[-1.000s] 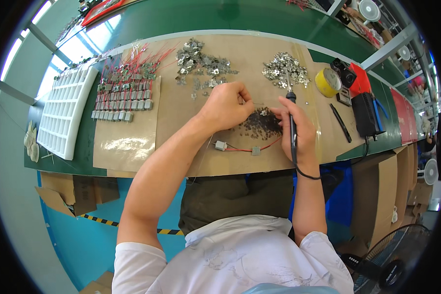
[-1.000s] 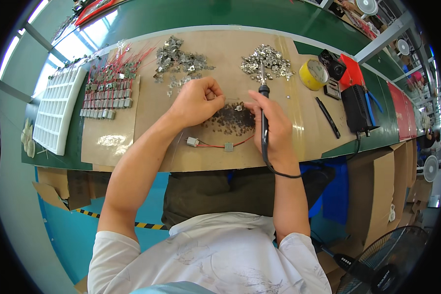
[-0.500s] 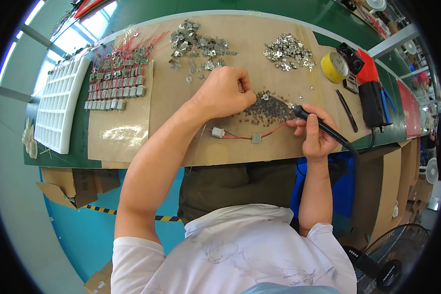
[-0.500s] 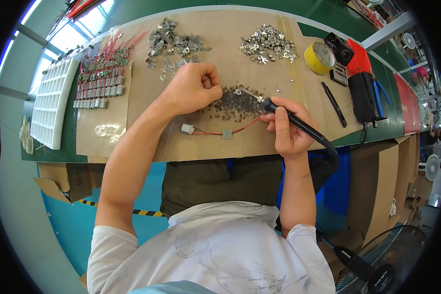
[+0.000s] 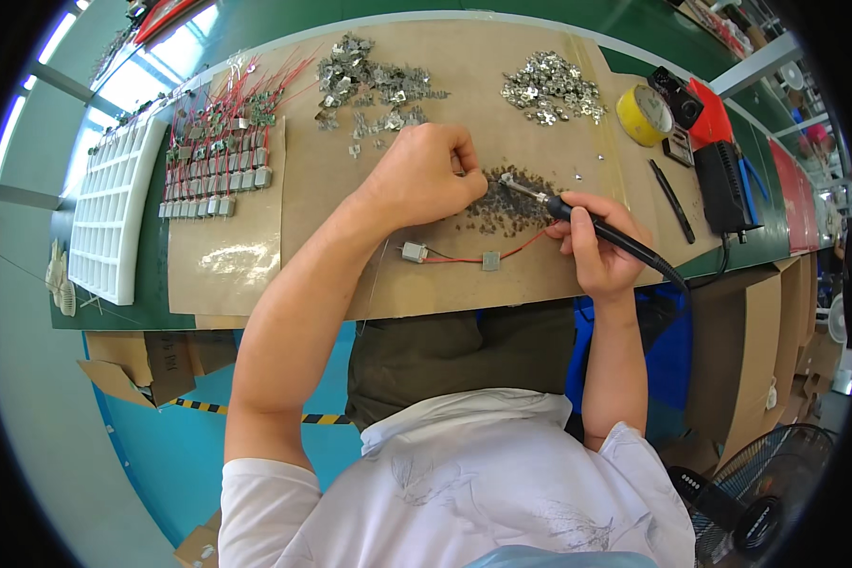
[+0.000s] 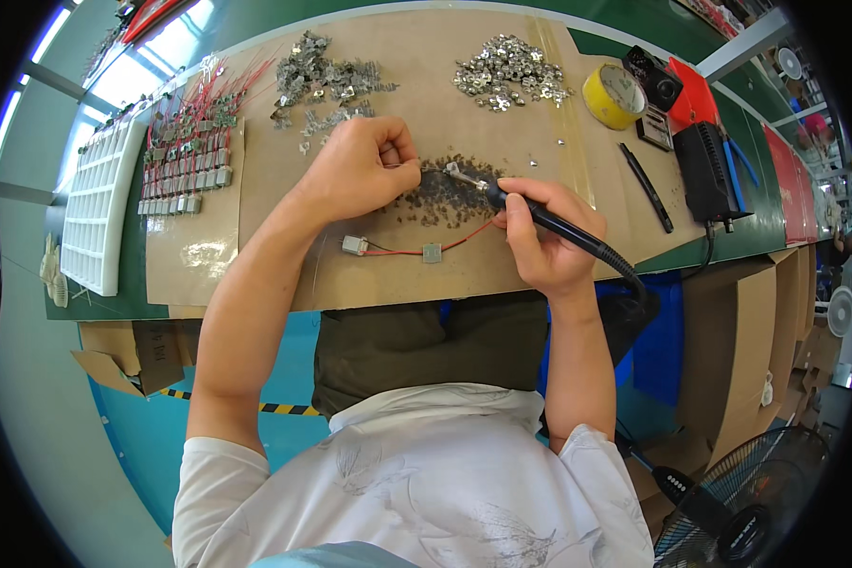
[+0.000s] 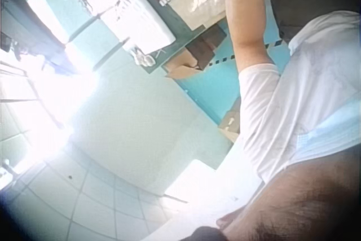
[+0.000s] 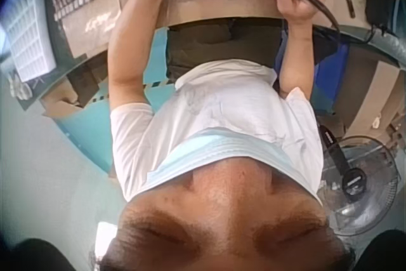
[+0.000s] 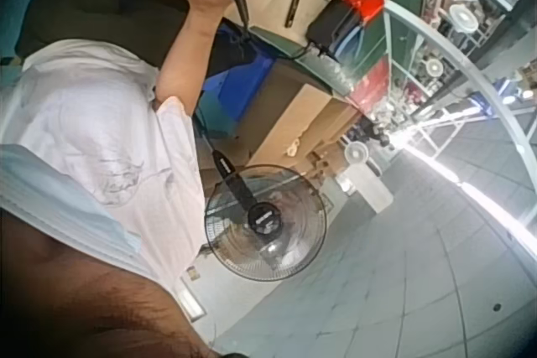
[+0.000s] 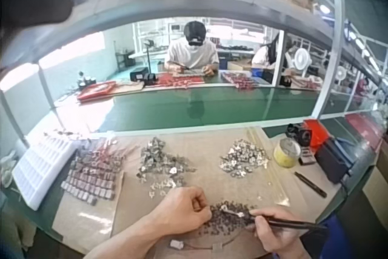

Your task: Soldering wires onto small electronic components at an assembly line station.

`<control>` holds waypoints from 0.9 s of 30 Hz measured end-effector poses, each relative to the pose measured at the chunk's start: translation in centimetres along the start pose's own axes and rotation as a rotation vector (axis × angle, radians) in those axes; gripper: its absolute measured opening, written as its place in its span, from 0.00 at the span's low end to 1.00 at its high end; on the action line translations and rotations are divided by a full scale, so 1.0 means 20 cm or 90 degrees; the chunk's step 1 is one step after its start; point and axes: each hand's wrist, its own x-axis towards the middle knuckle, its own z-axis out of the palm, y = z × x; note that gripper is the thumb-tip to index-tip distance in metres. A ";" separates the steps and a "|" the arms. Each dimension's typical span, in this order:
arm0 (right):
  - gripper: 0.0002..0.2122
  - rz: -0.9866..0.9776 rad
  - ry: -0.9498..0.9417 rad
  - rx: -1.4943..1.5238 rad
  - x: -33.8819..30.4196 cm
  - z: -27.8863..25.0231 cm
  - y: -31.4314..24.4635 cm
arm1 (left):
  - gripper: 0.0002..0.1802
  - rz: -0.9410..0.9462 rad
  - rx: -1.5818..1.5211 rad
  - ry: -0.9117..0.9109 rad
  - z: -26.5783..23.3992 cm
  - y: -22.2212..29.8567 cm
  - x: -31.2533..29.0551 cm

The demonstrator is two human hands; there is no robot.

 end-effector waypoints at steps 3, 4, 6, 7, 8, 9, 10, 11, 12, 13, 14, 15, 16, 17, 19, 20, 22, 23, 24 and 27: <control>0.06 -0.007 -0.004 -0.011 0.00 0.00 0.00 | 0.08 -0.001 0.011 -0.001 0.00 0.00 0.00; 0.06 0.002 -0.004 -0.011 0.00 0.00 0.00 | 0.08 0.001 0.009 -0.001 0.00 0.00 0.00; 0.06 0.011 -0.004 -0.009 0.00 0.00 0.01 | 0.08 0.001 0.009 0.000 0.00 0.00 0.00; 0.06 0.000 -0.006 -0.011 0.00 0.00 0.01 | 0.08 0.002 0.014 0.001 0.00 0.00 0.00; 0.06 -0.011 -0.007 -0.016 0.00 0.00 0.01 | 0.08 0.005 0.018 0.002 0.01 0.00 0.00; 0.06 -0.011 -0.006 -0.016 0.00 0.00 0.01 | 0.08 0.005 0.018 0.002 0.01 0.00 0.00; 0.06 -0.017 -0.005 -0.016 0.01 0.00 0.01 | 0.08 0.004 0.022 0.000 0.00 0.00 0.00; 0.06 -0.021 -0.004 -0.016 0.00 0.00 0.01 | 0.08 0.002 0.026 -0.002 0.00 0.00 0.00; 0.06 -0.021 -0.004 -0.016 0.00 0.00 0.01 | 0.08 0.002 0.026 -0.002 0.00 0.00 0.00; 0.06 -0.017 -0.005 -0.023 0.00 0.00 0.01 | 0.08 0.007 0.029 0.000 0.01 0.00 0.00; 0.06 -0.013 -0.007 -0.028 0.00 0.00 0.01 | 0.09 0.012 0.032 0.003 0.01 0.00 0.00; 0.06 -0.014 -0.008 -0.027 0.00 0.00 0.01 | 0.09 0.011 0.033 0.004 0.01 0.00 0.00; 0.06 -0.019 -0.008 -0.024 0.00 0.00 0.01 | 0.09 0.015 0.036 0.010 0.01 -0.01 -0.01; 0.06 -0.025 -0.006 -0.022 0.00 0.00 0.01 | 0.09 0.021 0.038 0.015 0.01 -0.01 -0.01; 0.06 -0.021 -0.005 -0.021 0.00 0.00 0.01 | 0.09 0.023 0.038 0.014 0.01 -0.01 -0.01; 0.06 -0.016 -0.004 -0.018 0.00 0.00 0.01 | 0.09 0.024 0.039 0.013 0.01 0.00 -0.01; 0.06 -0.007 0.000 -0.014 0.00 0.00 0.01 | 0.09 0.027 0.039 0.012 0.02 -0.01 0.00; 0.06 0.001 0.003 -0.009 0.00 0.00 0.01 | 0.09 0.030 0.040 0.013 0.02 -0.01 0.00; 0.06 0.000 0.003 -0.009 0.00 0.00 0.01 | 0.09 0.031 0.040 0.013 0.02 -0.01 0.00; 0.06 -0.009 -0.005 -0.014 0.00 0.00 0.00 | 0.09 0.024 0.042 0.011 0.02 -0.01 -0.01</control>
